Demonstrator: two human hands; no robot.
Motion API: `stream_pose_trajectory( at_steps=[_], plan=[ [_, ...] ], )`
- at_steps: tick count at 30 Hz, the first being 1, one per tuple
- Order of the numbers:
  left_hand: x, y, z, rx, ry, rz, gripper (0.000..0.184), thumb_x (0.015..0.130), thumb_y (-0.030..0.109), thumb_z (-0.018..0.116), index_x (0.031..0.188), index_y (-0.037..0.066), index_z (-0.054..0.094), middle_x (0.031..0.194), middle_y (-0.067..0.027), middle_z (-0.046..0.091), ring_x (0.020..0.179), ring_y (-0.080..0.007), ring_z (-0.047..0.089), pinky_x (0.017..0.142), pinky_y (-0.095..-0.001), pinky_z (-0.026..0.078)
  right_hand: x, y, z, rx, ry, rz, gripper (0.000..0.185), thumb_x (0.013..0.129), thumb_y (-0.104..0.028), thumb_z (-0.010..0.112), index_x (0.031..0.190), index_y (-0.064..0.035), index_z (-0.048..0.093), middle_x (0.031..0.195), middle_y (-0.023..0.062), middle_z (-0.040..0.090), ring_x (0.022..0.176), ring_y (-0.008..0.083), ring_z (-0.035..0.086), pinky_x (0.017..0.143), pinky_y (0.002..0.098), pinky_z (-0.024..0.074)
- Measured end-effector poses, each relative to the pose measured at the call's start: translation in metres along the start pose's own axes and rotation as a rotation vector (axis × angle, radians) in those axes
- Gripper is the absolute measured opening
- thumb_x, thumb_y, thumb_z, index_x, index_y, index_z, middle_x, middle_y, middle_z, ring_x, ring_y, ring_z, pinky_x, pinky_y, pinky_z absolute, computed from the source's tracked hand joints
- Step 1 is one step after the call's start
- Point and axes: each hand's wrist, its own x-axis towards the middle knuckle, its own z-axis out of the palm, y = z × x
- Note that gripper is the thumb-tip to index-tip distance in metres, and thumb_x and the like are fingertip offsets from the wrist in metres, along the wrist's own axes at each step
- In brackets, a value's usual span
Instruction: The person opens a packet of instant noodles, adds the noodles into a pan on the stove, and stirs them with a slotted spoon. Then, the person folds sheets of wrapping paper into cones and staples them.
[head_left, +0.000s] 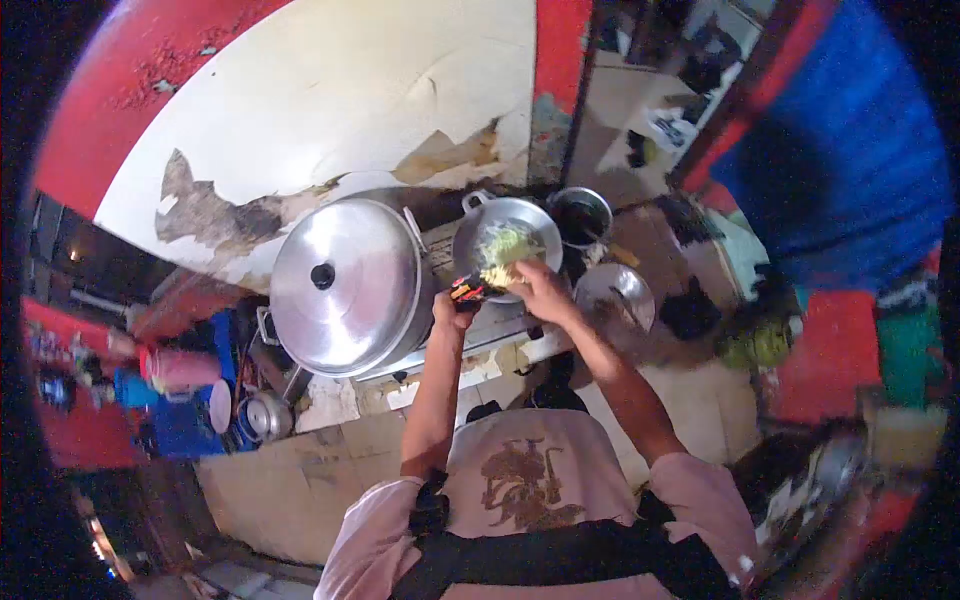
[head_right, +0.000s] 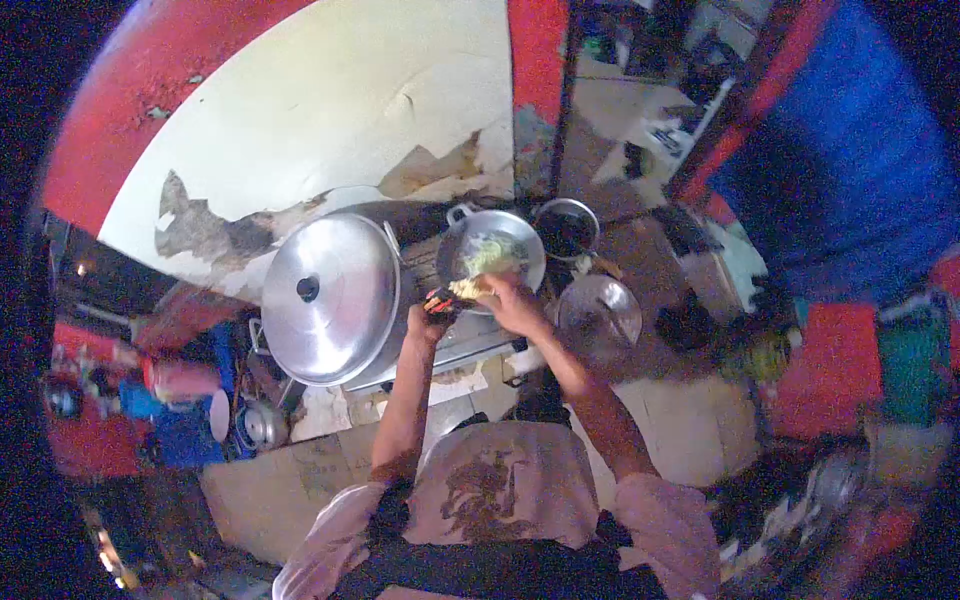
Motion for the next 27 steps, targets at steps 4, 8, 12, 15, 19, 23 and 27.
stream_pose_trajectory(
  at_steps=[4, 8, 12, 15, 19, 23, 27],
  plan=[
    [0.019, -0.013, 0.033, 0.057, 0.255, 0.318, 0.053, 0.087, 0.032, 0.021, 0.123, 0.0, 0.043, 0.114, -0.0204, 0.052, 0.104, -0.0341, 0.051, 0.091, -0.0462, 0.042, 0.073, 0.044, -0.035, 0.307, -0.159, 0.082, 0.035, 0.08, -0.019, 0.06, 0.109, -0.0007, 0.051, 0.101, 0.0112, 0.059, 0.093, 0.019, 0.055, 0.081, 0.0335, 0.043],
    [0.011, -0.032, 0.052, -0.028, 0.418, 0.429, 0.061, 0.084, 0.043, 0.016, 0.122, 0.004, 0.045, 0.118, -0.0167, 0.051, 0.108, -0.0341, 0.05, 0.094, -0.0471, 0.038, 0.106, 0.122, -0.014, 0.302, 0.039, 0.11, 0.03, 0.078, -0.015, 0.062, 0.102, 0.0001, 0.054, 0.092, 0.0075, 0.06, 0.084, 0.0135, 0.054, 0.074, 0.0297, 0.0439],
    [0.008, -0.043, 0.027, 0.238, 0.451, 0.454, 0.055, 0.085, 0.041, 0.018, 0.117, 0.008, 0.049, 0.114, -0.0109, 0.054, 0.102, -0.0306, 0.051, 0.085, -0.0478, 0.039, 0.109, 0.169, 0.01, 0.072, 0.253, 0.425, 0.028, 0.076, -0.023, 0.063, 0.091, 0.0007, 0.059, 0.079, 0.0167, 0.063, 0.073, 0.0254, 0.061, 0.062, 0.0362, 0.0464],
    [0.013, -0.043, 0.009, 0.417, 0.488, 0.483, 0.045, 0.086, 0.045, 0.029, 0.111, 0.015, 0.052, 0.111, -0.0034, 0.056, 0.098, -0.0255, 0.052, 0.081, -0.0495, 0.034, 0.098, 0.213, 0.047, 0.392, 0.27, 0.56, 0.036, 0.076, -0.035, 0.062, 0.082, -0.0001, 0.061, 0.074, 0.0139, 0.063, 0.071, 0.0278, 0.062, 0.062, 0.0384, 0.048],
    [0.033, -0.06, 0.035, 0.428, 0.721, 0.629, 0.044, 0.082, 0.044, 0.054, 0.111, 0.01, 0.048, 0.113, -0.0074, 0.053, 0.1, -0.0242, 0.051, 0.084, -0.0454, 0.034, 0.071, 0.196, 0.041, -0.188, 0.234, 0.503, 0.048, 0.076, -0.033, 0.06, 0.111, -0.0023, 0.052, 0.107, 0.0204, 0.056, 0.098, 0.035, 0.054, 0.083, 0.0381, 0.043],
    [0.042, -0.067, 0.065, 1.127, 0.91, 0.979, 0.057, 0.074, 0.029, 0.07, 0.106, -0.006, 0.038, 0.101, -0.0191, 0.044, 0.095, -0.0283, 0.047, 0.087, -0.0376, 0.036, 0.022, 0.187, 0.01, 0.126, 0.202, 0.32, 0.033, 0.078, -0.021, 0.061, 0.103, -0.0004, 0.056, 0.099, 0.0202, 0.058, 0.086, 0.0317, 0.06, 0.072, 0.0352, 0.0482],
    [0.037, -0.073, 0.11, 1.66, 0.55, 1.324, 0.06, 0.07, 0.024, 0.073, 0.109, -0.005, 0.039, 0.107, -0.0195, 0.036, 0.101, -0.0301, 0.038, 0.088, -0.0373, 0.034, -0.04, 0.16, -0.02, 0.301, 0.262, 0.413, 0.028, 0.082, -0.011, 0.058, 0.108, -0.004, 0.05, 0.105, 0.0139, 0.055, 0.094, 0.0226, 0.056, 0.074, 0.0312, 0.0477]
  ],
)
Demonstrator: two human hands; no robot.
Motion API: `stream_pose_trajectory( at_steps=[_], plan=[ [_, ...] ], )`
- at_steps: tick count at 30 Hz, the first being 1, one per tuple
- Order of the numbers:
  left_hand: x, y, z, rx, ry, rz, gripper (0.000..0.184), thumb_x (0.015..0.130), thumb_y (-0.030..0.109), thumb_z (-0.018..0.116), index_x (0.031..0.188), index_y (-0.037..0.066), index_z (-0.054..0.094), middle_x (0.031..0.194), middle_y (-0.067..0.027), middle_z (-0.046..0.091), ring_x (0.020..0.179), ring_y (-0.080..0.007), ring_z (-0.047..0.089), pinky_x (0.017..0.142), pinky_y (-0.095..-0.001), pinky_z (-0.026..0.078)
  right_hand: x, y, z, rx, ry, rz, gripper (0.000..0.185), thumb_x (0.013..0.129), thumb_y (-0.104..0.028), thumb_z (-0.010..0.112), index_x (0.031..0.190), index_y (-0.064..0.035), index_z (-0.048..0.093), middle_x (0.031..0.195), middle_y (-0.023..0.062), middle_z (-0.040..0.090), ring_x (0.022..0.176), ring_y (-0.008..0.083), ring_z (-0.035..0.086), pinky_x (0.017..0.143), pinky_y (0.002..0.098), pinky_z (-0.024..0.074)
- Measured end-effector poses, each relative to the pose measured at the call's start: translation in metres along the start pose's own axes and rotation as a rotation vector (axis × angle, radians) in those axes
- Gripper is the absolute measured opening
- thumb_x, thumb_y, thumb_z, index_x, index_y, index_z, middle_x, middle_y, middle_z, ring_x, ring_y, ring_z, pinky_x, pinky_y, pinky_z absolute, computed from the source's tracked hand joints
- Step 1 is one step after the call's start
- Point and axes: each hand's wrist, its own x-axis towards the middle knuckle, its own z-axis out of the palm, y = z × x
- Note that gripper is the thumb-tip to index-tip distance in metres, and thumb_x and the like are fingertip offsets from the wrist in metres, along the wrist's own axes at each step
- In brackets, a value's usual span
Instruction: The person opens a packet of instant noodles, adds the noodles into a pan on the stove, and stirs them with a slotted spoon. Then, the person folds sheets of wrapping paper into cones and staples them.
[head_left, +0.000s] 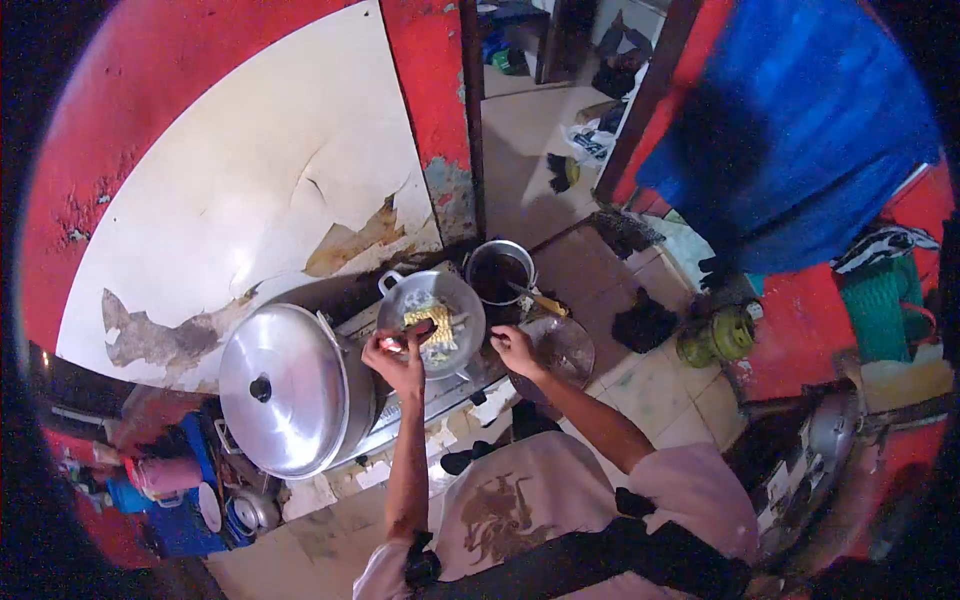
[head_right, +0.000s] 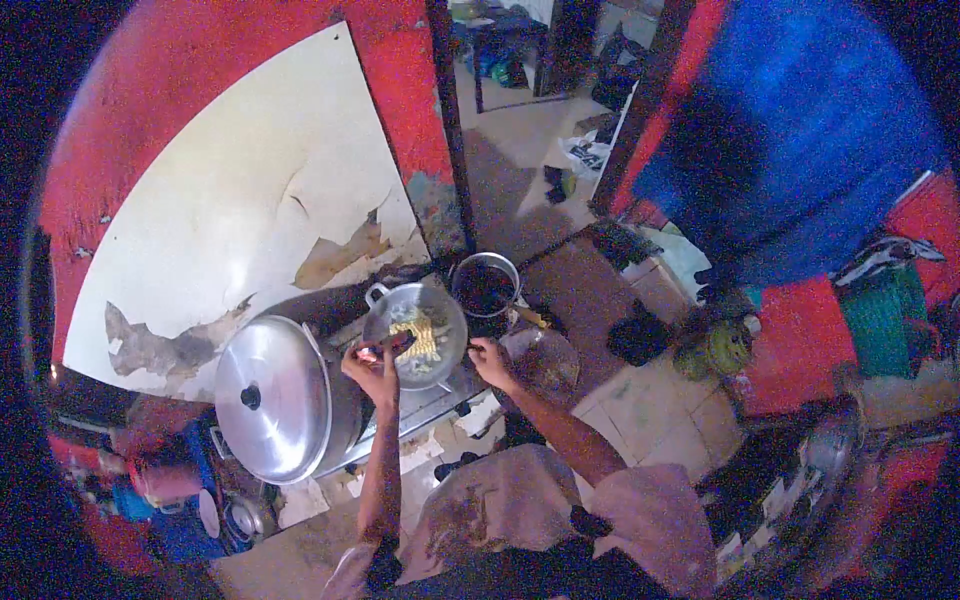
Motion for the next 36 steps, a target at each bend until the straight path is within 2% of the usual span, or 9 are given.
stream_pose_trajectory(
  at_steps=[2, 6, 11, 17, 28, 30, 31, 34, 36],
  plan=[
    [0.004, -0.004, 0.006, 0.103, -0.165, 0.189, 0.062, 0.066, 0.024, 0.076, 0.11, -0.003, 0.04, 0.105, -0.0191, 0.037, 0.099, -0.0321, 0.039, 0.088, -0.0379, 0.034, -0.024, 0.025, -0.004, 0.055, 0.099, -0.068, 0.025, 0.08, -0.011, 0.06, 0.103, -0.0031, 0.054, 0.101, 0.0124, 0.056, 0.087, 0.0199, 0.057, 0.071, 0.029, 0.0474],
    [0.006, 0.007, 0.009, 0.04, -0.255, 0.122, 0.065, 0.063, 0.027, 0.079, 0.109, 0.0, 0.042, 0.105, -0.0195, 0.037, 0.1, -0.034, 0.04, 0.085, -0.0401, 0.037, -0.064, 0.015, -0.025, -0.122, 0.275, -0.242, 0.021, 0.078, -0.01, 0.062, 0.098, -0.0028, 0.058, 0.093, 0.0086, 0.059, 0.078, 0.0153, 0.058, 0.068, 0.0256, 0.0466],
    [0.01, 0.029, 0.007, -0.014, -0.244, 0.214, 0.072, 0.061, 0.027, 0.08, 0.113, -0.001, 0.039, 0.112, -0.0217, 0.035, 0.103, -0.0353, 0.039, 0.088, -0.042, 0.036, -0.082, 0.02, -0.038, 0.02, 0.153, 0.165, 0.021, 0.079, -0.008, 0.06, 0.099, -0.0043, 0.058, 0.085, 0.0077, 0.061, 0.079, 0.0178, 0.058, 0.071, 0.0298, 0.0464],
    [0.017, 0.056, -0.004, 0.171, -0.19, 0.351, 0.075, 0.061, 0.027, 0.08, 0.116, -0.001, 0.038, 0.116, -0.0216, 0.036, 0.108, -0.0362, 0.037, 0.09, -0.0427, 0.034, -0.078, 0.007, -0.046, -0.173, 0.2, -0.159, 0.018, 0.081, -0.008, 0.056, 0.098, -0.0033, 0.059, 0.082, 0.0071, 0.061, 0.075, 0.0144, 0.058, 0.066, 0.0281, 0.0471],
    [0.004, 0.054, -0.008, 0.344, -0.076, 0.402, 0.075, 0.057, 0.033, 0.08, 0.115, 0.005, 0.041, 0.119, -0.0142, 0.043, 0.121, -0.0337, 0.033, 0.104, -0.0518, 0.009, -0.065, 0.014, -0.048, 0.215, -0.037, 0.133, 0.021, 0.084, -0.003, 0.053, 0.105, -0.001, 0.053, 0.084, 0.0031, 0.056, 0.073, 0.0092, 0.055, 0.065, 0.0235, 0.0472],
    [0.0, 0.055, -0.008, 0.092, 0.039, 0.295, 0.072, 0.057, 0.026, 0.08, 0.114, 0.004, 0.041, 0.118, -0.0149, 0.044, 0.12, -0.0336, 0.035, 0.104, -0.0481, 0.015, -0.064, 0.017, -0.046, 0.201, -0.04, 0.068, 0.021, 0.084, -0.004, 0.054, 0.104, -0.0014, 0.053, 0.085, 0.0033, 0.056, 0.074, 0.0105, 0.055, 0.066, 0.0259, 0.0475],
    [-0.005, 0.057, -0.008, 0.001, 0.117, 0.199, 0.065, 0.061, 0.02, 0.08, 0.112, 0.003, 0.043, 0.115, -0.0135, 0.045, 0.114, -0.0294, 0.041, 0.098, -0.0404, 0.029, -0.064, 0.019, -0.045, 0.189, -0.038, 0.011, 0.02, 0.084, -0.004, 0.055, 0.104, -0.0018, 0.053, 0.086, 0.0036, 0.056, 0.075, 0.0118, 0.055, 0.067, 0.0283, 0.0479],
    [-0.024, 0.021, -0.012, -0.513, 0.139, -0.433, 0.046, 0.076, 0.027, 0.069, 0.109, 0.002, 0.047, 0.096, -0.0091, 0.052, 0.092, -0.0162, 0.048, 0.079, -0.0292, 0.039, -0.068, 0.016, -0.035, 0.133, -0.078, -0.12, 0.025, 0.082, -0.006, 0.057, 0.107, -0.0031, 0.053, 0.09, 0.0023, 0.054, 0.078, 0.0092, 0.053, 0.066, 0.0237, 0.0467],
    [-0.04, 0.009, -0.033, -0.941, -0.08, -0.861, 0.047, 0.081, 0.043, 0.058, 0.11, 0.008, 0.047, 0.099, -0.0042, 0.051, 0.09, -0.0137, 0.05, 0.086, -0.0371, 0.04, -0.073, 0.002, -0.026, 0.068, -0.179, -0.081, 0.04, 0.079, -0.005, 0.061, 0.116, -0.0054, 0.046, 0.096, 0.0039, 0.054, 0.082, 0.0116, 0.055, 0.069, 0.0266, 0.0482]
  ],
)
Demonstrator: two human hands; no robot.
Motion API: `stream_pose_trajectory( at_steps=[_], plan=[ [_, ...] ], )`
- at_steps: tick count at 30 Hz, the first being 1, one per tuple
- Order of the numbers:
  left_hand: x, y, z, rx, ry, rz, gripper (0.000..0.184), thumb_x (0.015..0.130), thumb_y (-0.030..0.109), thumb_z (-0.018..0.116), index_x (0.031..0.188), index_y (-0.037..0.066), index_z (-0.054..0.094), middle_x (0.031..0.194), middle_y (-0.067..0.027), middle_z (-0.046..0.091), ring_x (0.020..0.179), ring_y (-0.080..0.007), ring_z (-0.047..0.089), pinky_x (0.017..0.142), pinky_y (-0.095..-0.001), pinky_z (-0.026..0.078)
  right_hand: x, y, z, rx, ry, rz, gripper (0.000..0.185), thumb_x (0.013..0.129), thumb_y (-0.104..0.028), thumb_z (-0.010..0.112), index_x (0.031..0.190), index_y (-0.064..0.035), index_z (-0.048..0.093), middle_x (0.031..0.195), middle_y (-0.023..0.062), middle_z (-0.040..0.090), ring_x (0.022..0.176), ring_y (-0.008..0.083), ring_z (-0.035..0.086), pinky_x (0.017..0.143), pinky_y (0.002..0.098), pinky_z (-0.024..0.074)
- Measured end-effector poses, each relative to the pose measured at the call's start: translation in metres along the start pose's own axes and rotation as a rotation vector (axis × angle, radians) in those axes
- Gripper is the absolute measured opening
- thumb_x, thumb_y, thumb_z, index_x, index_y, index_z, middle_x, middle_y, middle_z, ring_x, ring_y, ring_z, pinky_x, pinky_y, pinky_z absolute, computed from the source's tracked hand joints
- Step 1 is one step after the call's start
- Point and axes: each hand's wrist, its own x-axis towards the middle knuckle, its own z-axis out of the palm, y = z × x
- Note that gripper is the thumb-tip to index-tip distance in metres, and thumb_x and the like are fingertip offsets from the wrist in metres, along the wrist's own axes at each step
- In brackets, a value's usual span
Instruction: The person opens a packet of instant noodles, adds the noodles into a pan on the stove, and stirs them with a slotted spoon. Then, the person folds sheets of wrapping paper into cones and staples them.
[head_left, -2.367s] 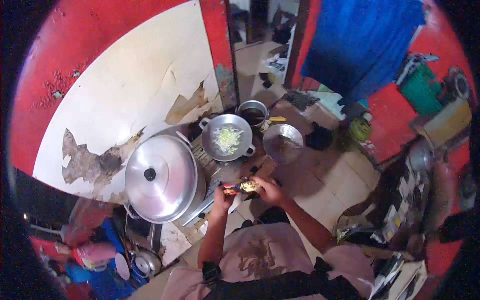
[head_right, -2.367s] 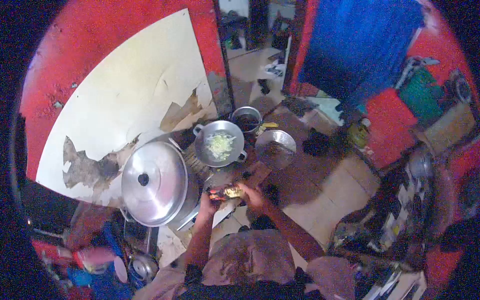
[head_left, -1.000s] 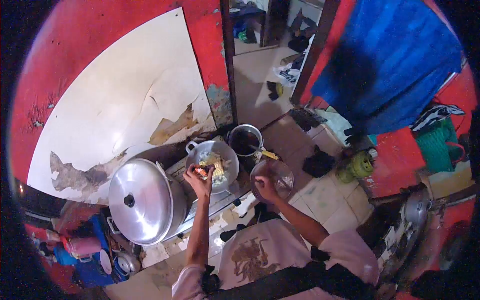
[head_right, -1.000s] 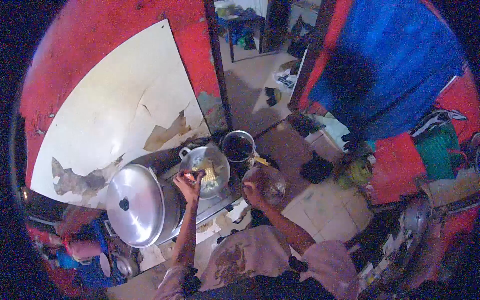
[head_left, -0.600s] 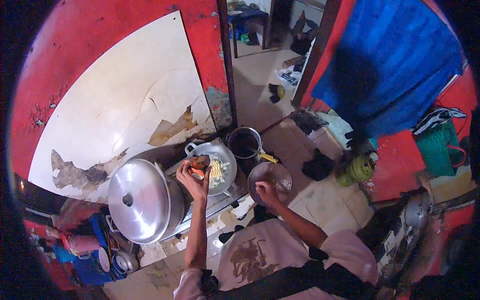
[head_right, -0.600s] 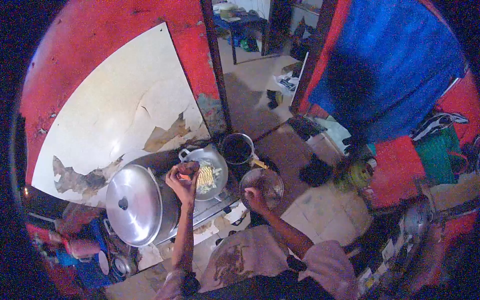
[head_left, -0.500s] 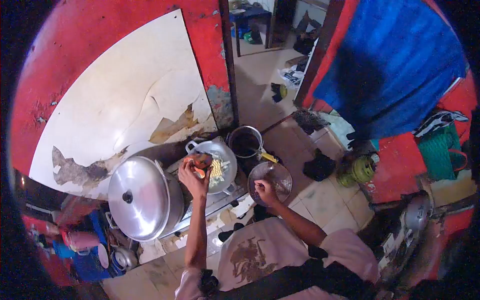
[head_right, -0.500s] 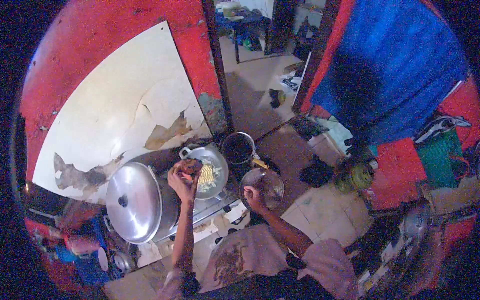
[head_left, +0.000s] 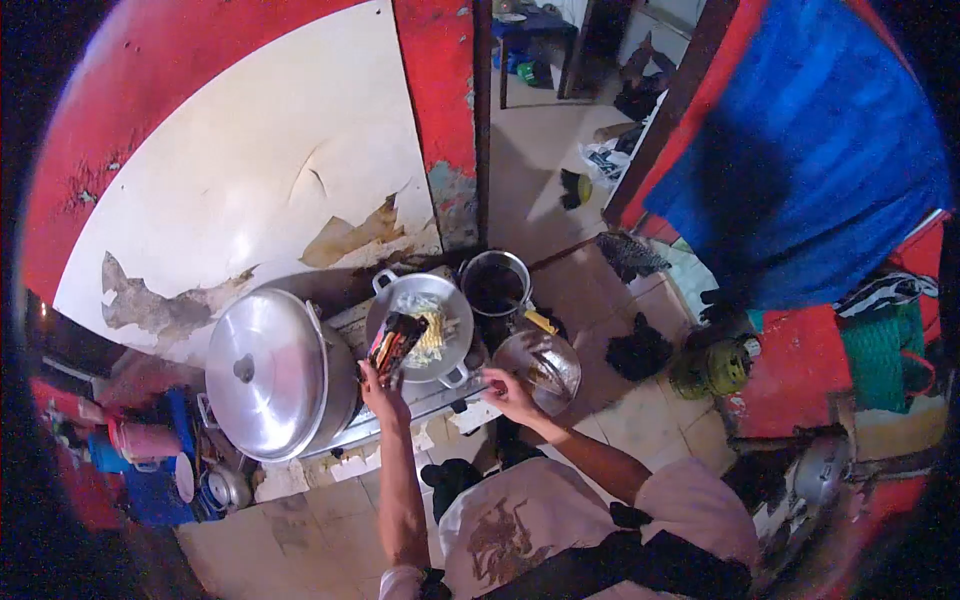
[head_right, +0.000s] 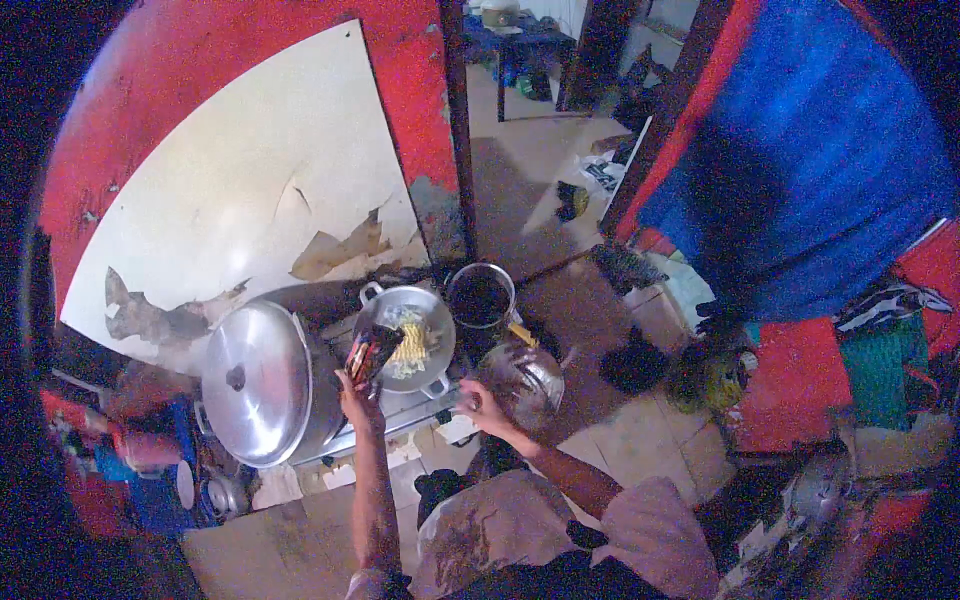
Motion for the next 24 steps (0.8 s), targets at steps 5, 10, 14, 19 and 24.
stream_pose_trajectory(
  at_steps=[5, 10, 14, 19, 24],
  plan=[
    [-0.065, 0.001, -0.012, 0.036, -0.195, -0.161, 0.052, 0.085, 0.052, 0.047, 0.118, 0.012, 0.047, 0.108, -0.0009, 0.054, 0.101, -0.0166, 0.049, 0.088, -0.0439, 0.038, -0.003, -0.067, 0.056, 0.281, -0.013, -0.096, 0.077, 0.071, -0.002, 0.07, 0.132, -0.011, 0.024, 0.105, 0.0036, 0.052, 0.091, 0.0148, 0.056, 0.074, 0.0311, 0.0502],
    [-0.119, 0.022, -0.063, 0.042, -0.225, -0.149, 0.051, 0.087, 0.047, 0.047, 0.122, 0.011, 0.044, 0.111, -0.0042, 0.055, 0.099, -0.0172, 0.052, 0.087, -0.0414, 0.04, 0.008, -0.122, 0.093, 0.397, -0.223, -0.07, 0.037, 0.073, -0.002, 0.068, 0.107, -0.0054, 0.054, 0.095, -0.0014, 0.058, 0.085, 0.0062, 0.053, 0.071, 0.0242, 0.0482],
    [-0.184, 0.064, -0.144, 0.275, -0.229, 0.062, 0.046, 0.082, 0.008, 0.059, 0.124, 0.006, 0.04, 0.118, -0.01, 0.047, 0.103, -0.0203, 0.051, 0.085, -0.0364, 0.046, 0.019, -0.128, 0.108, 0.226, -0.149, 0.138, 0.023, 0.074, -0.01, 0.061, 0.096, -0.0053, 0.058, 0.088, 0.0028, 0.059, 0.078, 0.0129, 0.054, 0.071, 0.0298, 0.0437],
    [-0.276, 0.033, -0.338, 0.153, 0.196, 0.002, 0.041, 0.073, -0.004, 0.063, 0.112, 0.005, 0.052, 0.094, -0.0016, 0.057, 0.082, -0.0122, 0.055, 0.071, -0.0267, 0.047, -0.01, -0.142, 0.157, 0.594, -0.174, 0.28, 0.037, 0.076, -0.013, 0.066, 0.108, -0.0017, 0.053, 0.098, 0.0057, 0.059, 0.083, 0.0171, 0.059, 0.081, 0.0307, 0.0444],
    [-0.407, 0.017, -0.468, 0.035, 0.665, 0.06, 0.027, 0.079, 0.009, 0.062, 0.104, 0.001, 0.055, 0.088, -0.0033, 0.057, 0.076, -0.0104, 0.055, 0.066, -0.0267, 0.049, -0.06, -0.021, 0.258, -0.407, -0.284, 0.249, 0.043, 0.082, -0.019, 0.053, 0.119, -0.0016, 0.043, 0.121, 0.0108, 0.048, 0.098, 0.0254, 0.052, 0.085, 0.0384, 0.0412]
  ],
)
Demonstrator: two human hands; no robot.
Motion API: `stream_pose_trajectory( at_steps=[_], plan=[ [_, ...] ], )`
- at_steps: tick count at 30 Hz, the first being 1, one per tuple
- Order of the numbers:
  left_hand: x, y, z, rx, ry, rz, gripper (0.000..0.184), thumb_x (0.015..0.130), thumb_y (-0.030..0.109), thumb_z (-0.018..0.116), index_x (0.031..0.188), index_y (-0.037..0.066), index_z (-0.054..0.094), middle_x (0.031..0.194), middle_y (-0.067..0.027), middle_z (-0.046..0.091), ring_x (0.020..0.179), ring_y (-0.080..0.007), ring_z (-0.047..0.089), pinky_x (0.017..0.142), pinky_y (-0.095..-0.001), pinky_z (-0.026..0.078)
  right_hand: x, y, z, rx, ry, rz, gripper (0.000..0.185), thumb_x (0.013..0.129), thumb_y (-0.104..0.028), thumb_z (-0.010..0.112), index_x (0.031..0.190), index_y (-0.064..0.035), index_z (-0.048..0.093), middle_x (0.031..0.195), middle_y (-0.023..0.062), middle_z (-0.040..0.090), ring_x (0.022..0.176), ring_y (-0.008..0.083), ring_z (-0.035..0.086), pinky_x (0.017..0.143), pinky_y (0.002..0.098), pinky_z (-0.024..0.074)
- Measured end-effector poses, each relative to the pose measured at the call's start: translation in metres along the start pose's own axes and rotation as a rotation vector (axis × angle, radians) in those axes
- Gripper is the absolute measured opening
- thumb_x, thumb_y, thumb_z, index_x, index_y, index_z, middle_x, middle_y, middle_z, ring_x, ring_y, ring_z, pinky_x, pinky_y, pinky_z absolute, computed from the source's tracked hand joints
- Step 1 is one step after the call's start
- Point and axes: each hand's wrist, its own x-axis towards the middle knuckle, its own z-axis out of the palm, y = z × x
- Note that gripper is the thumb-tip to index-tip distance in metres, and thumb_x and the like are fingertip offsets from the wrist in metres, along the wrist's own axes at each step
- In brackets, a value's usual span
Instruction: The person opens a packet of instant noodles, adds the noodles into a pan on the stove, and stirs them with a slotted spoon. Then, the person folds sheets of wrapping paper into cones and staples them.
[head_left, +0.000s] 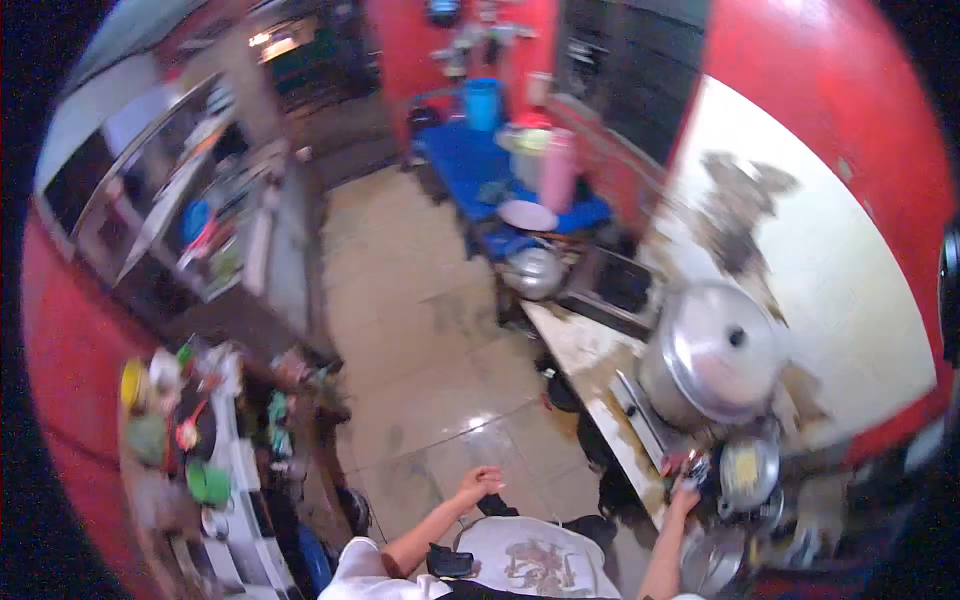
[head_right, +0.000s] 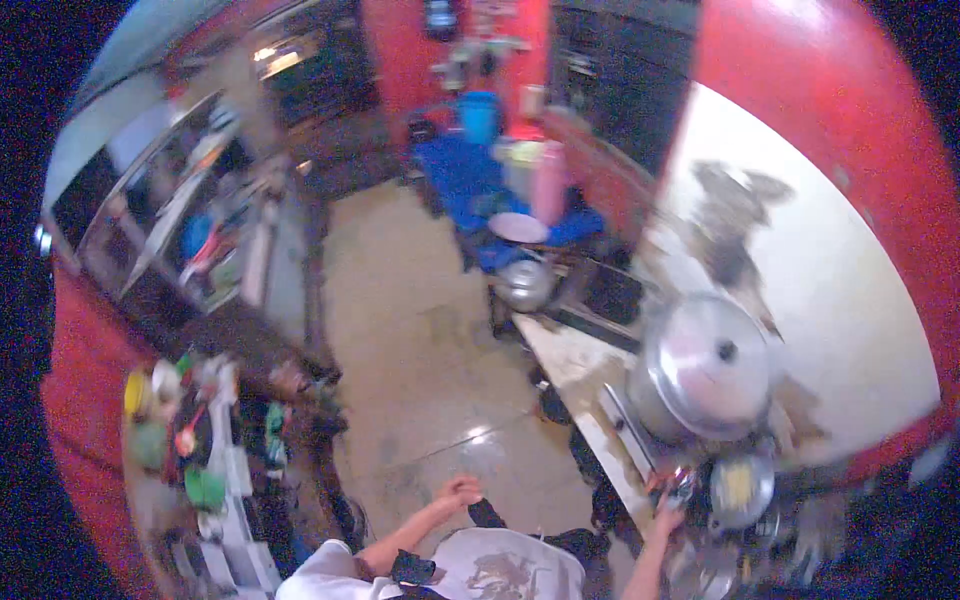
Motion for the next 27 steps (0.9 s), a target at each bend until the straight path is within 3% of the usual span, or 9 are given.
stream_pose_trajectory(
  at_steps=[3, 4, 6, 8, 10, 20, 24, 26, 27],
  plan=[
    [0.0, -0.008, -0.085, -0.187, 0.24, -0.194, 0.024, 0.083, 0.02, 0.06, 0.098, 0.002, 0.057, 0.082, -0.0039, 0.057, 0.069, -0.0102, 0.055, 0.062, -0.0263, 0.05, -0.003, 0.103, 0.096, 0.322, 0.012, 0.036, 0.051, 0.063, -0.011, 0.075, 0.106, -0.0001, 0.048, 0.099, 0.0131, 0.057, 0.089, 0.0253, 0.054, 0.078, 0.0391, 0.0433],
    [0.0, -0.004, -0.102, -0.2, 0.266, -0.178, 0.024, 0.083, 0.02, 0.06, 0.098, 0.002, 0.057, 0.082, -0.0039, 0.057, 0.069, -0.0102, 0.055, 0.062, -0.0263, 0.05, 0.012, 0.168, 0.131, -0.107, 0.104, -0.113, 0.05, 0.063, -0.011, 0.073, 0.105, -0.0001, 0.048, 0.101, 0.0152, 0.057, 0.089, 0.0265, 0.054, 0.078, 0.0382, 0.0434],
    [-0.001, 0.008, -0.127, -0.251, 0.308, -0.157, 0.028, 0.084, 0.029, 0.058, 0.094, 0.002, 0.058, 0.079, -0.0044, 0.058, 0.062, -0.0116, 0.055, 0.059, -0.0268, 0.05, -0.056, 0.102, 0.17, -0.529, -0.044, -0.124, 0.033, 0.061, -0.009, 0.071, 0.09, 0.001, 0.058, 0.086, 0.0154, 0.062, 0.075, 0.0284, 0.059, 0.065, 0.0381, 0.0465],
    [0.02, 0.017, -0.137, -0.254, 0.348, -0.122, 0.029, 0.085, 0.029, 0.057, 0.095, 0.002, 0.057, 0.079, -0.0047, 0.058, 0.061, -0.012, 0.056, 0.058, -0.0269, 0.05, -0.109, 0.059, 0.196, -0.168, -0.326, -0.109, 0.028, 0.059, -0.012, 0.07, 0.082, 0.0003, 0.062, 0.08, 0.014, 0.063, 0.076, 0.0302, 0.061, 0.065, 0.0401, 0.0479],
    [0.05, 0.03, -0.138, -0.248, 0.361, -0.072, 0.031, 0.086, 0.029, 0.056, 0.099, 0.001, 0.056, 0.08, -0.0052, 0.059, 0.062, -0.0125, 0.057, 0.058, -0.0267, 0.05, -0.05, 0.175, 0.258, -0.759, -0.251, -0.675, 0.038, 0.059, -0.019, 0.071, 0.089, 0.0009, 0.06, 0.084, 0.0155, 0.063, 0.077, 0.0337, 0.06, 0.067, 0.0402, 0.0476],
    [0.239, 0.252, -0.224, -0.218, 0.188, 0.209, 0.032, 0.087, 0.025, 0.055, 0.108, 0.002, 0.051, 0.089, -0.0061, 0.06, 0.076, -0.013, 0.059, 0.066, -0.0235, 0.048, -0.068, -0.061, 0.446, -0.758, -0.686, -0.32, 0.035, 0.063, -0.026, 0.066, 0.087, -0.0012, 0.06, 0.082, 0.0164, 0.063, 0.077, 0.0343, 0.06, 0.065, 0.0419, 0.0478],
    [0.372, 0.151, -0.352, 0.531, 0.415, 0.466, 0.028, 0.082, 0.024, 0.055, 0.101, 0.003, 0.057, 0.091, -0.0138, 0.062, 0.084, -0.0254, 0.06, 0.07, -0.0338, 0.048, -0.045, -0.167, 0.559, -0.779, -0.785, -0.456, 0.035, 0.064, -0.03, 0.064, 0.086, -0.0021, 0.061, 0.081, 0.0168, 0.062, 0.077, 0.0345, 0.06, 0.065, 0.0425, 0.0478],
    [0.353, 0.154, -0.391, 0.977, 0.317, -0.066, 0.036, 0.08, 0.036, 0.051, 0.098, 0.006, 0.061, 0.09, -0.0169, 0.061, 0.088, -0.0328, 0.057, 0.076, -0.0399, 0.045, -0.034, -0.218, 0.622, -0.773, -0.825, -0.582, 0.035, 0.065, -0.031, 0.063, 0.085, -0.0025, 0.061, 0.08, 0.017, 0.062, 0.077, 0.0346, 0.06, 0.064, 0.0428, 0.0479],
    [0.353, 0.076, -0.414, 1.276, 0.484, 0.371, 0.037, 0.078, 0.039, 0.05, 0.093, 0.007, 0.063, 0.089, -0.0154, 0.062, 0.088, -0.032, 0.057, 0.076, -0.0416, 0.045, -0.027, -0.238, 0.661, -0.75, -0.852, -0.686, 0.035, 0.065, -0.032, 0.062, 0.085, -0.0028, 0.061, 0.08, 0.0171, 0.062, 0.077, 0.0347, 0.06, 0.064, 0.043, 0.0479]
  ],
)
